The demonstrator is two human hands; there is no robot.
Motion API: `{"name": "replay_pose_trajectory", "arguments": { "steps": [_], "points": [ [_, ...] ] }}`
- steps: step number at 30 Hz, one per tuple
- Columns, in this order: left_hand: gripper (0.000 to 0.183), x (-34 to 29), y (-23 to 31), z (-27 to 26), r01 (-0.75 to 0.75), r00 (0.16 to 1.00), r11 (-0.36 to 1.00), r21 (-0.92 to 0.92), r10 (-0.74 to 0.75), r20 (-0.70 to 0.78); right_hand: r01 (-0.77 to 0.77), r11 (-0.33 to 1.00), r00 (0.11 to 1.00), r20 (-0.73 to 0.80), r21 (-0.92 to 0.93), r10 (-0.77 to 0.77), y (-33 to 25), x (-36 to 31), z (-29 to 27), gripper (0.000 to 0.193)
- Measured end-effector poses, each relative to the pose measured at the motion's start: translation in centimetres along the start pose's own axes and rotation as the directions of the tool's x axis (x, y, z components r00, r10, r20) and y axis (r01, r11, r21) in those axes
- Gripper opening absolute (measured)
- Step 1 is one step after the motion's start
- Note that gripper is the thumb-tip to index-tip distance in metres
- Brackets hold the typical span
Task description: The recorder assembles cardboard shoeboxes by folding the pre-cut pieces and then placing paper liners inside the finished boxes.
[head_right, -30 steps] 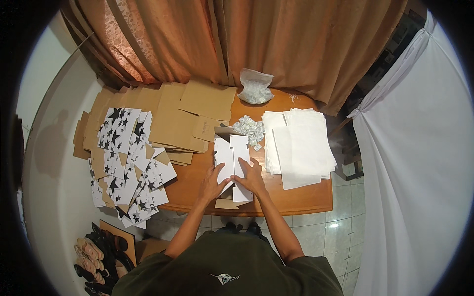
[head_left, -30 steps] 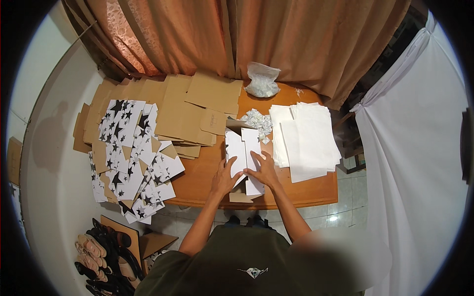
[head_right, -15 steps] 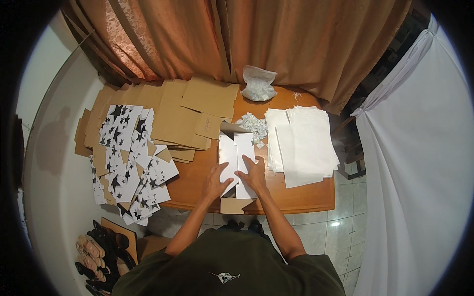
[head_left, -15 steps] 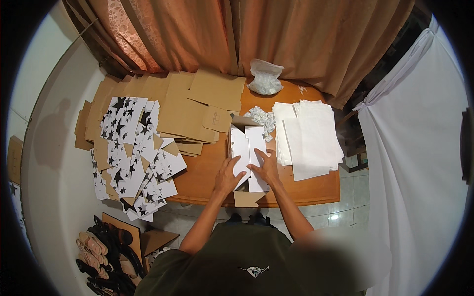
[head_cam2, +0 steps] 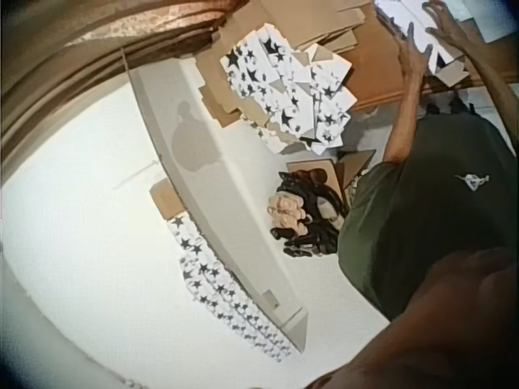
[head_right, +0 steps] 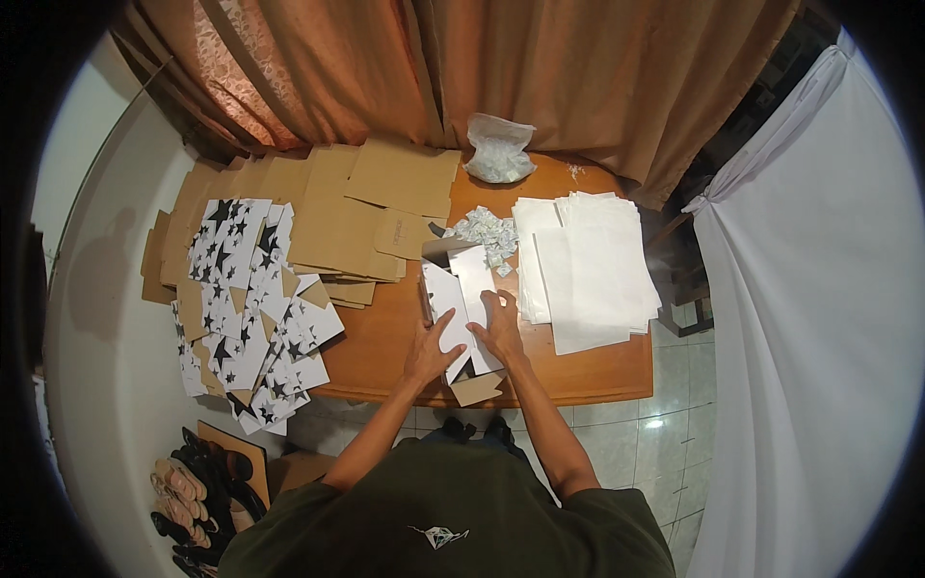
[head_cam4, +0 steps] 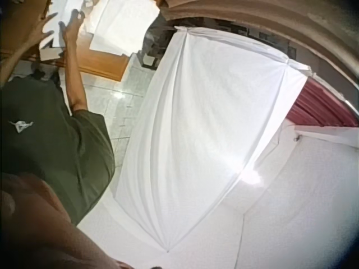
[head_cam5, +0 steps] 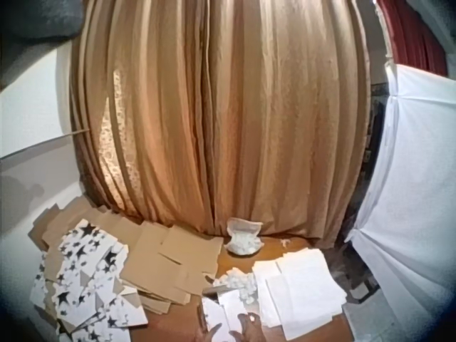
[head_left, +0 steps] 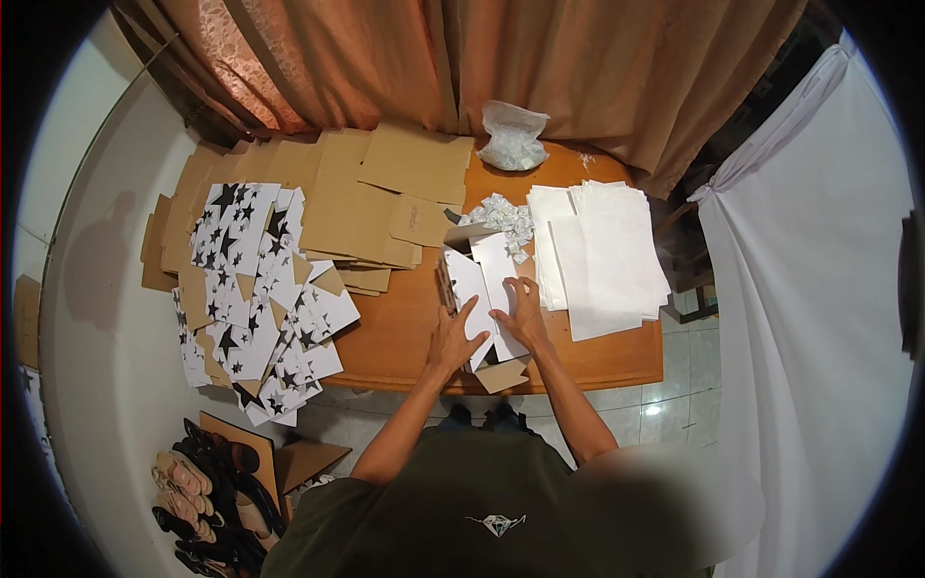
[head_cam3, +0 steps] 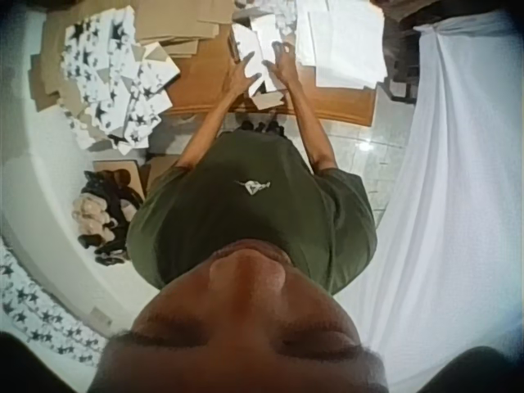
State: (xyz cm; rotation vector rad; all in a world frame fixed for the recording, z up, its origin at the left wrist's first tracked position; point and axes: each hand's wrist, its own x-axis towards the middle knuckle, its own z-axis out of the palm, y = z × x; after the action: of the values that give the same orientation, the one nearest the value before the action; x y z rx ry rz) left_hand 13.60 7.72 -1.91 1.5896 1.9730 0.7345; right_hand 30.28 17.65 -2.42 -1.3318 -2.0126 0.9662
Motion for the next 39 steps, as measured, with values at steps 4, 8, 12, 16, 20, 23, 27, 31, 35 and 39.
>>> {"name": "replay_pose_trajectory", "arguments": {
  "steps": [4, 8, 12, 16, 20, 23, 27, 31, 35, 39],
  "points": [
    [0.070, -0.1, 0.6, -1.2, 0.003, 1.000, 1.000, -0.031, -0.003, -0.021, 0.092, 0.995, 0.990, 0.100, 0.031, -0.095, 0.1, 1.1, -1.5, 0.062],
    [0.068, 0.7, 0.5, -3.4, 0.132, 0.969, 0.991, -0.001, -0.128, 0.213, 0.142, 0.990, 0.974, 0.178, 0.023, -0.143, 0.8, 2.1, -1.7, 0.063],
    [0.065, 1.4, 0.3, -5.2, -0.205, 0.977, 0.845, 0.493, 0.148, 0.152, 0.093, 0.996, 0.966, 0.241, 0.013, -0.093, 0.7, 2.3, -1.1, 0.063],
    [0.056, 3.5, 0.0, -5.1, -0.362, 0.927, 0.737, 0.571, 0.352, 0.133, 0.147, 0.989, 0.952, 0.270, 0.019, -0.147, 1.2, 2.4, -0.6, 0.062],
    [0.049, 4.8, -0.9, -4.3, -0.483, 0.873, 0.675, 0.557, 0.414, 0.256, 0.205, 0.978, 0.952, 0.238, -0.032, -0.192, 1.4, 2.5, 0.0, 0.065],
    [0.049, 5.0, -2.3, -4.6, -0.499, 0.867, 0.669, 0.550, 0.384, 0.319, 0.229, 0.970, 0.955, 0.174, 0.076, -0.239, 1.7, 2.2, -0.4, 0.068],
    [0.051, 5.4, -2.4, -6.3, -0.508, 0.861, 0.629, 0.589, 0.368, 0.351, -0.243, 0.884, 0.958, 0.243, 0.399, 0.154, 3.7, 1.1, -2.6, 0.073],
    [0.066, 6.1, -0.2, -7.4, -0.433, 0.896, 0.701, 0.567, 0.267, 0.354, -0.625, 0.604, 0.755, 0.581, 0.495, 0.305, 6.9, 0.1, -3.9, 0.075],
    [0.074, 5.7, 1.4, -8.5, -0.395, 0.918, 0.737, 0.548, 0.294, 0.267, -0.580, 0.592, 0.813, 0.449, 0.559, 0.372, 4.9, 1.1, -6.1, 0.070],
    [0.083, 4.3, 3.4, -8.5, -0.327, 0.928, 0.695, 0.641, 0.363, 0.081, -0.446, 0.639, 0.895, 0.335, 0.627, 0.296, 0.2, 3.1, -11.0, 0.068]
  ]
}}
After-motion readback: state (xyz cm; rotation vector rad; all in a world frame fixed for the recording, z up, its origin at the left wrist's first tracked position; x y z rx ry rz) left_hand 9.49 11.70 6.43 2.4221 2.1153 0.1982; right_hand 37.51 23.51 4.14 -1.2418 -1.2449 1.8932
